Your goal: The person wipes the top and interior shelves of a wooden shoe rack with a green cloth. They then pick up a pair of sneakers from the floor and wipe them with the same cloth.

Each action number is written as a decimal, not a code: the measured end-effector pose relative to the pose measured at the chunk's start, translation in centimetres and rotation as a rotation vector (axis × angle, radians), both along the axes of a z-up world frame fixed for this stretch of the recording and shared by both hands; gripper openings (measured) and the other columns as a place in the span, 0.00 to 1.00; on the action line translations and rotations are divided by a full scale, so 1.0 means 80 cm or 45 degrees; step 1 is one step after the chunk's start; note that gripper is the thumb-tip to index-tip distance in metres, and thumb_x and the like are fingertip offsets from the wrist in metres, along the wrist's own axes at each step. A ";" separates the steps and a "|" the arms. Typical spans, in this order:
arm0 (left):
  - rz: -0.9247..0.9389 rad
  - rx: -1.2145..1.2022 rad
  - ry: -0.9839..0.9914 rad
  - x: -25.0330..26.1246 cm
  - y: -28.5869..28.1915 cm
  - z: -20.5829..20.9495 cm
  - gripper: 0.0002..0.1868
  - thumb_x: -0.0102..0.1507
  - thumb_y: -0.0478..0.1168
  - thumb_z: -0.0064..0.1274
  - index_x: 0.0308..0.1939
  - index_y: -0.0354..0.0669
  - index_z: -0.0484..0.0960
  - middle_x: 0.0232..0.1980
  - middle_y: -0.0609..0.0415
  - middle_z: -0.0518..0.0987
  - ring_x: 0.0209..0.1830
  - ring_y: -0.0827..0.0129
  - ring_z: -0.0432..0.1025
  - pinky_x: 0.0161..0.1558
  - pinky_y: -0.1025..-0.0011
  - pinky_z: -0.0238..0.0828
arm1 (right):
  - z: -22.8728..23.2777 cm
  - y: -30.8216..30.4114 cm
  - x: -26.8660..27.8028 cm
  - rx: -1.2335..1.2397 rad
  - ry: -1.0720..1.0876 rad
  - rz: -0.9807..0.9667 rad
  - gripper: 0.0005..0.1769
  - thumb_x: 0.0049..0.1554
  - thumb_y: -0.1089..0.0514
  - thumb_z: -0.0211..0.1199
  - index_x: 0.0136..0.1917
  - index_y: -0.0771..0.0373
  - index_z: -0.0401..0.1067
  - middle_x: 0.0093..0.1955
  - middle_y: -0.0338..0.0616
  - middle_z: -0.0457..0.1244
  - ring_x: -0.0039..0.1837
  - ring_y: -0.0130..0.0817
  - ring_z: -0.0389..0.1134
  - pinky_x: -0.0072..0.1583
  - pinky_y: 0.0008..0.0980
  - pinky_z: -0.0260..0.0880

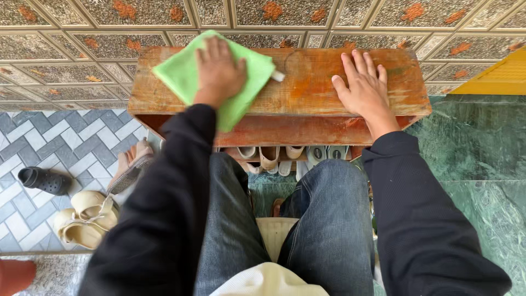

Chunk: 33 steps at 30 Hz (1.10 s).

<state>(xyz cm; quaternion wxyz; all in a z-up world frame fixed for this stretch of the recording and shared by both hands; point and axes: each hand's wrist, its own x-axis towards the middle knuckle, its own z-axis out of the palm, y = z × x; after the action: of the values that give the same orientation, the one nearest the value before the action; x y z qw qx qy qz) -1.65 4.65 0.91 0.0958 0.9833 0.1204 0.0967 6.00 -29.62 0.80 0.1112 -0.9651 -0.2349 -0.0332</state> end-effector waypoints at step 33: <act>-0.270 -0.123 -0.023 -0.053 -0.088 -0.018 0.50 0.63 0.66 0.42 0.79 0.35 0.51 0.82 0.38 0.51 0.82 0.44 0.45 0.78 0.50 0.37 | 0.016 -0.003 -0.007 0.003 0.073 -0.031 0.40 0.64 0.35 0.41 0.83 0.52 0.47 0.87 0.45 0.39 0.86 0.43 0.34 0.80 0.51 0.28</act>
<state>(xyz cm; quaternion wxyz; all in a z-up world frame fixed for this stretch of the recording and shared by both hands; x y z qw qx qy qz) -5.88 -2.38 -0.49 0.1540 0.9838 0.0194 0.0892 5.43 -29.89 2.08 0.1186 -0.9683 -0.2198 -0.0073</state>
